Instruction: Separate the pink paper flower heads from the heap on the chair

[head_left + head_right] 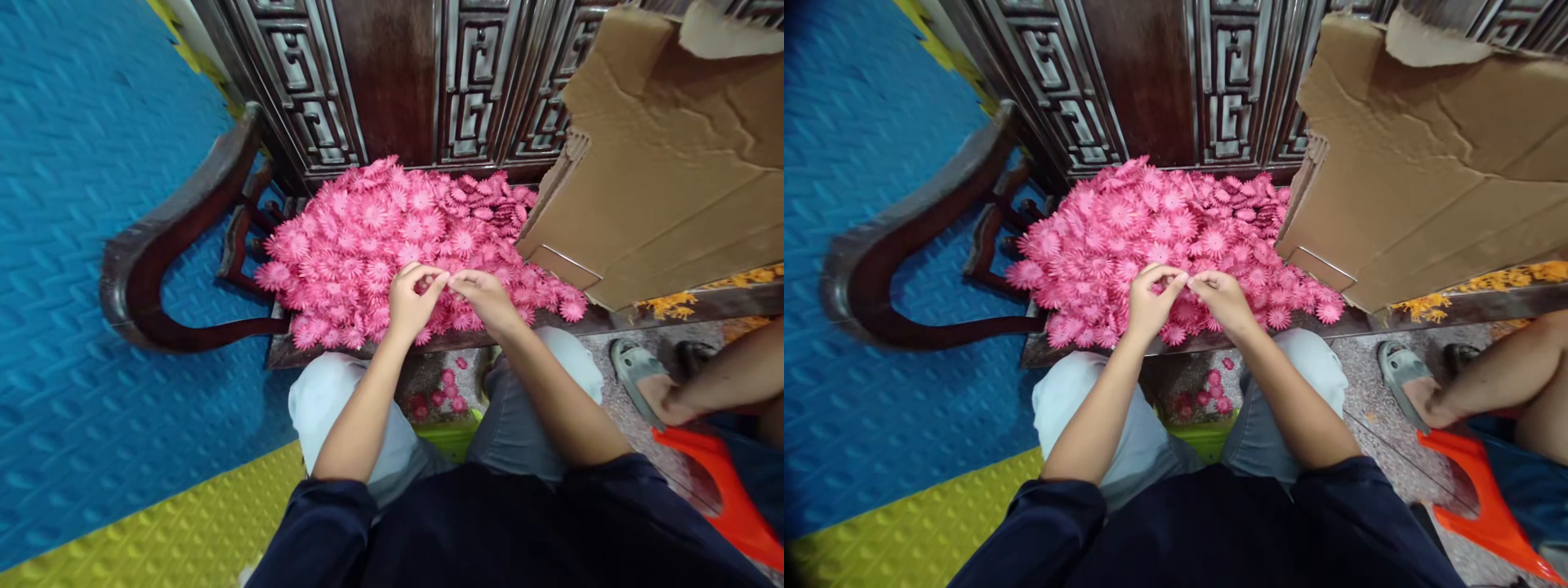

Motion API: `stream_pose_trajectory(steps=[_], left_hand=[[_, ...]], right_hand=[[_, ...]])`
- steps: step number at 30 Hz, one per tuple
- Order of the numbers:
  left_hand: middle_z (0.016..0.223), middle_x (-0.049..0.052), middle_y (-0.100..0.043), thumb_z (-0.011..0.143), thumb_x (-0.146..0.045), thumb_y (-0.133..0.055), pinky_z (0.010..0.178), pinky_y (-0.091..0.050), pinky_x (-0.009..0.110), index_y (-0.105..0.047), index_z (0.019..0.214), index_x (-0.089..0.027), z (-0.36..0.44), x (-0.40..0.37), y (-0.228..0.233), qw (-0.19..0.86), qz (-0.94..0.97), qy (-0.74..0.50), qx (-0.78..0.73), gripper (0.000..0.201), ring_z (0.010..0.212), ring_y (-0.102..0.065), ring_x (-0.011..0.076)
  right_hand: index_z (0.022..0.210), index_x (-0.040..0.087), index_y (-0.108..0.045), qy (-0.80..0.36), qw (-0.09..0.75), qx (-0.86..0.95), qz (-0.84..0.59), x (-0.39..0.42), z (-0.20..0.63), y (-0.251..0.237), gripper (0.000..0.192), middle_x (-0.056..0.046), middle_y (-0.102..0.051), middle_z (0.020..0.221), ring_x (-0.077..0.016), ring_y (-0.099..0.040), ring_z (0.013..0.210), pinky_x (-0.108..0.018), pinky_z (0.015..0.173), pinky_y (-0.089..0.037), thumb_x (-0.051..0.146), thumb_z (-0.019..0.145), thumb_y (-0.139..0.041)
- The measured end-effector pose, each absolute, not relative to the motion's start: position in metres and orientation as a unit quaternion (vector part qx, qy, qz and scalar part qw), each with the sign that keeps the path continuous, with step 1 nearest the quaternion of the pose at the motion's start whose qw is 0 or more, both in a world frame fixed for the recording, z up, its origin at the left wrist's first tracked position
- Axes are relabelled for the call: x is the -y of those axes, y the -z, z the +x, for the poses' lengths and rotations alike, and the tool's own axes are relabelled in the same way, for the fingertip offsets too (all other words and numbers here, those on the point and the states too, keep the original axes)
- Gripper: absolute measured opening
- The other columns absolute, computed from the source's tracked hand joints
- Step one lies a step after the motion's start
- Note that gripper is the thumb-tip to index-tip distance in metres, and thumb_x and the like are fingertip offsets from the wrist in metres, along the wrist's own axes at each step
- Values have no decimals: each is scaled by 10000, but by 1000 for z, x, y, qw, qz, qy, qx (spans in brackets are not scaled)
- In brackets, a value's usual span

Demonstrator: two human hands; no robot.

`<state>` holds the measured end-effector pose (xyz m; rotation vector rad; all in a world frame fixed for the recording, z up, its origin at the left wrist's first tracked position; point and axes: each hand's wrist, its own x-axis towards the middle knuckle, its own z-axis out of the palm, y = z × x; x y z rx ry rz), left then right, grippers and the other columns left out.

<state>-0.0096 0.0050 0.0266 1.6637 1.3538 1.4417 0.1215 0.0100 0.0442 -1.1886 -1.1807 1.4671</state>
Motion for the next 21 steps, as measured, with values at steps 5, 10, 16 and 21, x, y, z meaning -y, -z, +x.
stream_pose_trajectory(steps=[5,10,16,21], left_hand=[[678,-6,-632,637,-401,-694,682,-422,252,-662,681,-168,-12,-11,-25,506,496,-543,-450,239,665,-552,119],[658,-21,-627,485,-415,-783,686,-431,236,-649,667,-161,-13,-12,-29,574,432,-542,-436,340,650,-552,98],[616,-45,-593,457,-379,-804,616,-413,200,-630,656,-164,-16,-12,-31,579,441,-542,-421,341,596,-515,71],[602,-44,-596,469,-375,-800,622,-413,191,-643,644,-161,-17,-13,-30,598,434,-538,-406,318,588,-516,62]], right_hand=[[614,171,-554,-581,440,507,-460,-10,120,-41,255,47,-512,571,-74,-428,533,-244,569,-340,405,633,-653],[626,177,-552,-571,442,527,-448,-10,120,-42,271,45,-510,583,-79,-427,544,-246,578,-349,431,654,-641],[668,182,-575,-582,438,543,-417,-9,121,-44,274,44,-506,585,-83,-434,552,-246,589,-362,450,665,-632],[667,182,-573,-591,437,544,-406,-9,121,-46,287,43,-502,589,-81,-438,561,-242,596,-370,462,663,-638]])
